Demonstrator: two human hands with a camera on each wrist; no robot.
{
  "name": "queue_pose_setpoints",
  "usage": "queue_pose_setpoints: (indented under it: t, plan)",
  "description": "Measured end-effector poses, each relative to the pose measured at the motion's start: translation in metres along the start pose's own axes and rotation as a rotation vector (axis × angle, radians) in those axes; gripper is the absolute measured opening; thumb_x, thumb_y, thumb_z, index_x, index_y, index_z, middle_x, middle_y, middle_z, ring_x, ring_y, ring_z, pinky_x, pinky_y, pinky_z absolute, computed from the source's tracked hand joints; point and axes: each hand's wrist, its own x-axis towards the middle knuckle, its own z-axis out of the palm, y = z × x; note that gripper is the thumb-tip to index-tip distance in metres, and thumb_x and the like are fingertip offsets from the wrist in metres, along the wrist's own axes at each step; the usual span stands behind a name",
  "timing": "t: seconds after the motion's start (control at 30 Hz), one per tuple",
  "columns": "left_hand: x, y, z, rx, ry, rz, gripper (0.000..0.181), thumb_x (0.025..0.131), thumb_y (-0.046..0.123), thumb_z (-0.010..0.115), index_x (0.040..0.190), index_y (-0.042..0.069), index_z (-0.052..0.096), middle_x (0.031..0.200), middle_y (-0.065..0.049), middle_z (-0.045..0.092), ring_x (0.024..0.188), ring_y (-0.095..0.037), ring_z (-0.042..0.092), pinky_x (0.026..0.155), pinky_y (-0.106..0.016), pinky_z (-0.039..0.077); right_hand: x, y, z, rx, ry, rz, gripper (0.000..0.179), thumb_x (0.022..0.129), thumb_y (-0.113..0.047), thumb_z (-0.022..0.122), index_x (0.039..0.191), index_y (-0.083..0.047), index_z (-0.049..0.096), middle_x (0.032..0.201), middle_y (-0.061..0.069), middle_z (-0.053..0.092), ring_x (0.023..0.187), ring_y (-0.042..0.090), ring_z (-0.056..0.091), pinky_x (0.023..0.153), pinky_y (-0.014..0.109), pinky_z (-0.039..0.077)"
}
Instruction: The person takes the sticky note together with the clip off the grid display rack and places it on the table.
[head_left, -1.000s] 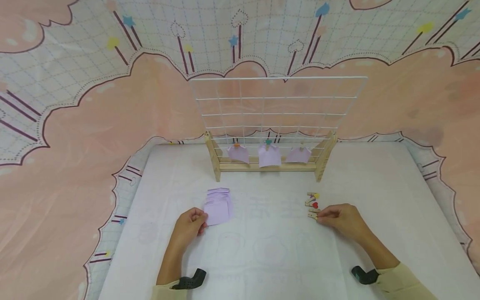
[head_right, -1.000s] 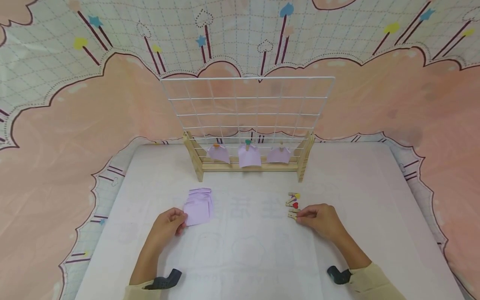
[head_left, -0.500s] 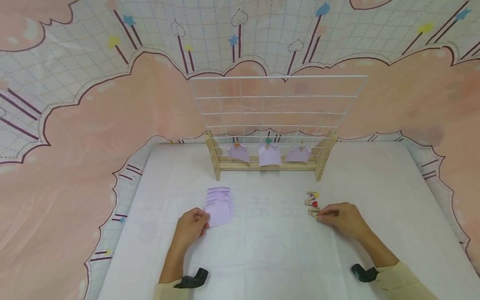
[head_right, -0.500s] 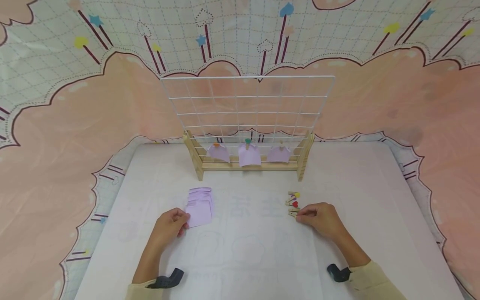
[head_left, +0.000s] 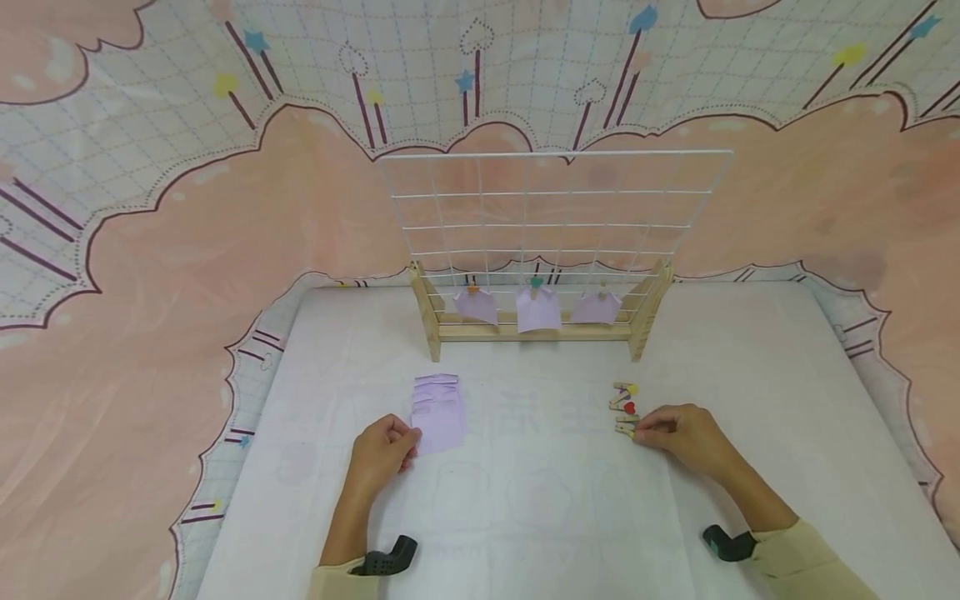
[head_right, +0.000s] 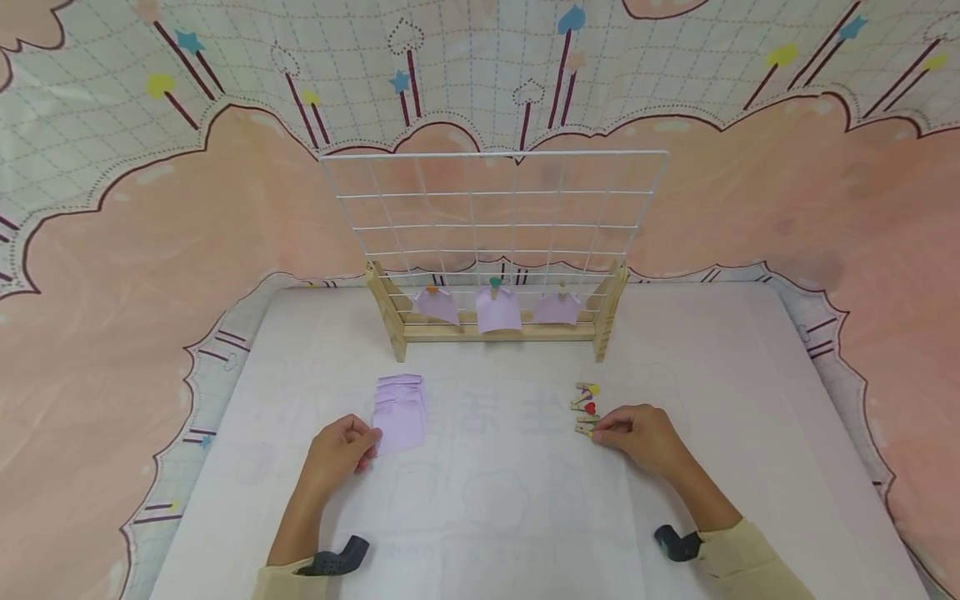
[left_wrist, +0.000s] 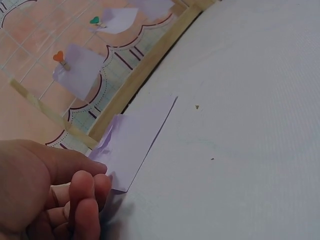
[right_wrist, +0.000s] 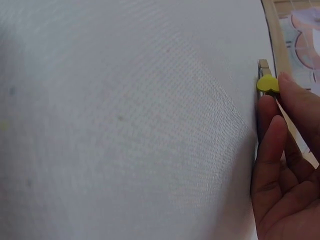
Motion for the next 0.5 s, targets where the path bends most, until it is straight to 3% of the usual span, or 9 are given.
queue_pose_setpoints:
  t: [0.5]
  plan:
    - [0.0042,-0.0055,-0.0006,-0.055,0.004,0.000,0.021,0.097,0.022,0.069,0.087,0.006,0.060,0.065,-0.002,0.064,0.055,-0.015,0.058,0.052,-0.024,0.051,0.0020,0.0029,-0.0024,0.058,0.001,0.045,0.021,0.089,-0.036,0.079,0.098,-0.017,0.080,0.093,-0.002,0.076,0.082,0.011,0.058,0.068,0.022,0.049]
